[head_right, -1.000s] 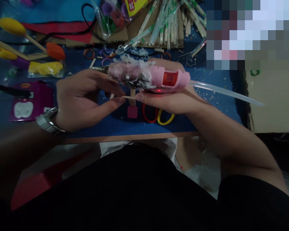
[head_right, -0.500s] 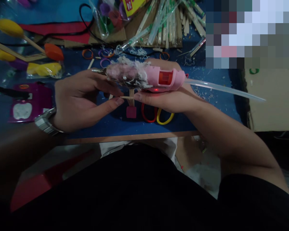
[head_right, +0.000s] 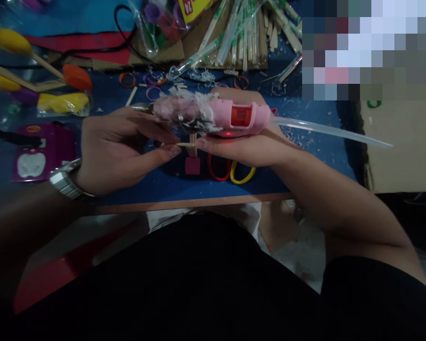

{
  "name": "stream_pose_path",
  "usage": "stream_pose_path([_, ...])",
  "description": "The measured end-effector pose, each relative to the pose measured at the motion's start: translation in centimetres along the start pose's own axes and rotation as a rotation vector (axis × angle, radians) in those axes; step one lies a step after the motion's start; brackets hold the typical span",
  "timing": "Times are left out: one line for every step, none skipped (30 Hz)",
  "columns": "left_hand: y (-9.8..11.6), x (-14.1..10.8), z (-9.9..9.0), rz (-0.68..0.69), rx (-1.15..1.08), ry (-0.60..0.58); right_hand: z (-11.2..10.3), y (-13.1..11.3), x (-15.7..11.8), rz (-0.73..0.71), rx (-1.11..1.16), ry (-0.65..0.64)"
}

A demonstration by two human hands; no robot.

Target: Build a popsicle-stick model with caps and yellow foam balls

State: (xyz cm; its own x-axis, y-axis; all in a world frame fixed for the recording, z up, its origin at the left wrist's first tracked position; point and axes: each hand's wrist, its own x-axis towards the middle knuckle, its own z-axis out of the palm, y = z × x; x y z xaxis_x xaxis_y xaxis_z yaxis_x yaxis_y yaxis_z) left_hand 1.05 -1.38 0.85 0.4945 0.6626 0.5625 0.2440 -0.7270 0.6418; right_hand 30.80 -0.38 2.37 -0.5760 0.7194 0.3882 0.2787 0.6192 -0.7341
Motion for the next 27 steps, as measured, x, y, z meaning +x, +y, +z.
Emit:
stream_pose_path([0.1,0.0,0.0,-0.015,0.012,-0.006,0.0,0.1,-0.1,0.029,-0.013,0.004])
stream_pose_path([0.1,0.0,0.0,-0.028,0.026,-0.014,0.0,0.2,-0.2,0.047,-0.019,0.006])
stream_pose_path([0.1,0.0,0.0,-0.033,0.033,-0.019,0.0,0.3,-0.3,0.054,-0.024,0.014])
stream_pose_path([0.0,0.0,0.0,-0.023,0.027,-0.015,0.0,0.4,-0.4,0.057,-0.032,0.021])
stream_pose_path([-0.2,0.0,0.1,-0.003,0.012,-0.016,0.0,0.5,-0.4,0.057,-0.039,0.025])
stream_pose_path([-0.4,0.0,0.1,0.014,0.000,-0.010,0.0,0.5,-0.4,0.053,-0.042,0.027])
stream_pose_path([-0.5,-0.1,0.1,0.028,-0.009,-0.011,0.0,0.5,-0.3,0.048,-0.044,0.023])
stream_pose_path([-0.6,-0.1,0.1,0.023,-0.007,-0.021,-0.1,0.5,-0.3,0.048,-0.044,0.013])
stream_pose_path([-0.7,-0.1,0.0,0.004,0.008,-0.038,-0.1,0.5,-0.2,0.052,-0.040,0.001])
stream_pose_path([-0.6,-0.1,0.0,-0.012,0.026,-0.057,-0.1,0.4,-0.1,0.056,-0.030,-0.005])
stream_pose_path([-0.4,-0.1,-0.1,-0.025,0.043,-0.073,-0.1,0.4,0.0,0.063,-0.020,-0.004])
stream_pose_path([-0.1,0.0,-0.1,-0.029,0.052,-0.078,-0.1,0.4,0.1,0.071,-0.011,0.001])
stream_pose_path([0.2,0.0,-0.2,-0.029,0.053,-0.073,-0.1,0.4,0.1,0.078,-0.004,0.008])
stream_pose_path([0.4,0.1,-0.3,-0.035,0.051,-0.071,-0.1,0.4,0.1,0.084,0.003,0.012])
stream_pose_path([0.6,0.2,-0.3,-0.047,0.046,-0.072,-0.1,0.5,0.1,0.086,0.008,0.019])
stream_pose_path([0.7,0.3,-0.3,-0.064,0.041,-0.079,0.0,0.6,0.0,0.095,0.014,0.029])
stream_pose_path([0.6,0.3,-0.2,-0.098,0.042,-0.104,0.0,0.7,-0.1,0.101,0.026,0.032])
stream_pose_path([0.5,0.3,-0.1,-0.087,0.029,-0.080,0.1,0.8,-0.2,0.103,0.045,0.032])
stream_pose_path([0.2,0.3,0.0,-0.044,-0.002,-0.037,0.2,0.9,-0.3,0.103,0.068,0.034])
stream_pose_path([-0.2,0.3,0.2,-0.002,-0.032,-0.009,0.2,1.0,-0.3,0.105,0.088,0.032])
stream_pose_path([-0.5,0.3,0.4,0.039,-0.058,0.022,0.3,1.1,-0.4,0.107,0.102,0.032])
stream_pose_path([-0.9,0.3,0.6,0.061,-0.073,0.037,0.3,1.2,-0.4,0.107,0.107,0.029])
stream_pose_path([-1.1,0.3,0.8,0.072,-0.079,0.049,0.4,1.3,-0.4,0.111,0.105,0.029])
stream_pose_path([-1.3,0.2,1.0,0.073,-0.080,0.059,0.4,1.3,-0.4,0.122,0.098,0.029])
stream_pose_path([-1.4,0.2,1.0,0.070,-0.078,0.065,0.4,1.3,-0.4,0.133,0.089,0.022])
stream_pose_path([-1.4,0.2,1.1,0.067,-0.077,0.071,0.4,1.3,-0.4,0.143,0.083,0.016])
stream_pose_path([-1.4,0.2,1.1,0.063,-0.075,0.074,0.4,1.3,-0.3,0.149,0.080,0.015])
